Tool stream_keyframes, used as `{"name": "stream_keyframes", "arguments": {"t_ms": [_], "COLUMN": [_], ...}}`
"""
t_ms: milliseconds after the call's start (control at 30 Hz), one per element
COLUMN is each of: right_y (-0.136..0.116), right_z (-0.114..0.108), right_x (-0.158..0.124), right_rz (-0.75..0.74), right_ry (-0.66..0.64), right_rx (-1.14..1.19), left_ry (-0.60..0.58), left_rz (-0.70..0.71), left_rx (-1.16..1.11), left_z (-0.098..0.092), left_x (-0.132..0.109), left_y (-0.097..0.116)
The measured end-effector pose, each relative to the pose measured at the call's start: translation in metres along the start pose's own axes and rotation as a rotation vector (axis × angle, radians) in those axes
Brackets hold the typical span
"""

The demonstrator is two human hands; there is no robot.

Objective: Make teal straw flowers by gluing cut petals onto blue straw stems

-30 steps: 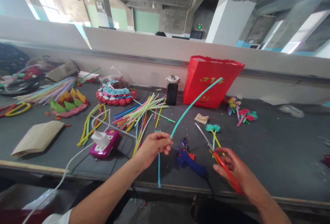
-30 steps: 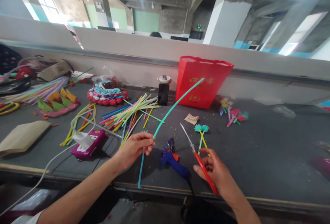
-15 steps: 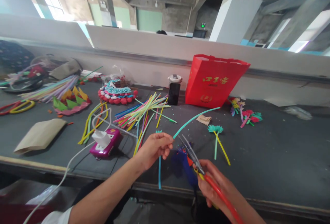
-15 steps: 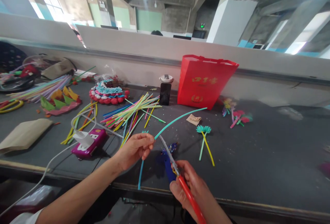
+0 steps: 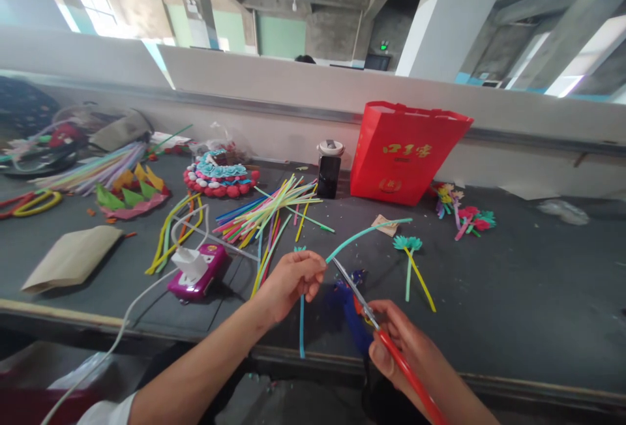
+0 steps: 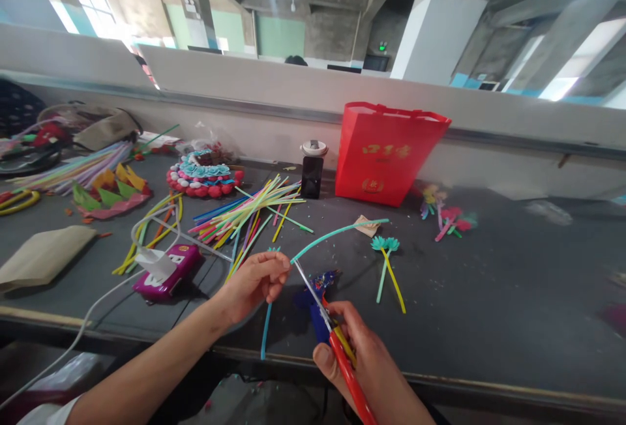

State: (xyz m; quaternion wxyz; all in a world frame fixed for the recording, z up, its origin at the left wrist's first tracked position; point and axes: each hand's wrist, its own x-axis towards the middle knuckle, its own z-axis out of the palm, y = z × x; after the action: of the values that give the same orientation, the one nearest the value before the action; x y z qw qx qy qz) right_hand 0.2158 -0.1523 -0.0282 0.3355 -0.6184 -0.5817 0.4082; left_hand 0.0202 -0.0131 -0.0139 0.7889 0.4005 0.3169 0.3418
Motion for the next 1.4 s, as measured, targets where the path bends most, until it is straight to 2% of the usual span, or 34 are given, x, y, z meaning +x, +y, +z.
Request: {"name": "stream_keyframes", "arguments": {"t_ms": [200,567,900,1167,1400], "right_y": [-0.01,-0.019,-0.029,-0.024,-0.019], "right_z": [-0.004,-0.005,-0.007,-0.003,0.0], "right_x": [-0.001,0.002,-0.002,-0.001,0.003], "right_rz": [0.058,0.117,0.165,0.169,0.147], "right_ry": [-0.077,-0.137,-0.156,-0.138,-0.118], "right_rx": [0.003,0.085,0.17,0.224,0.207], "left_ry": [-0.009,-0.132,-0.183,-0.143,-0.027], "left_rz": [0.003,-0.147,-0.144,-0.12,-0.1], "left_rx": [0.055,0.112,0.067,0.178,0.251], "left_z": [0.003,0.016,0.017,0.018,0.024], "left_x": [-0.002,-0.011,-0.01,-0.015,-0.016], "left_y": [-0.001,-0.008,-0.006,-0.004,-0.003]}}
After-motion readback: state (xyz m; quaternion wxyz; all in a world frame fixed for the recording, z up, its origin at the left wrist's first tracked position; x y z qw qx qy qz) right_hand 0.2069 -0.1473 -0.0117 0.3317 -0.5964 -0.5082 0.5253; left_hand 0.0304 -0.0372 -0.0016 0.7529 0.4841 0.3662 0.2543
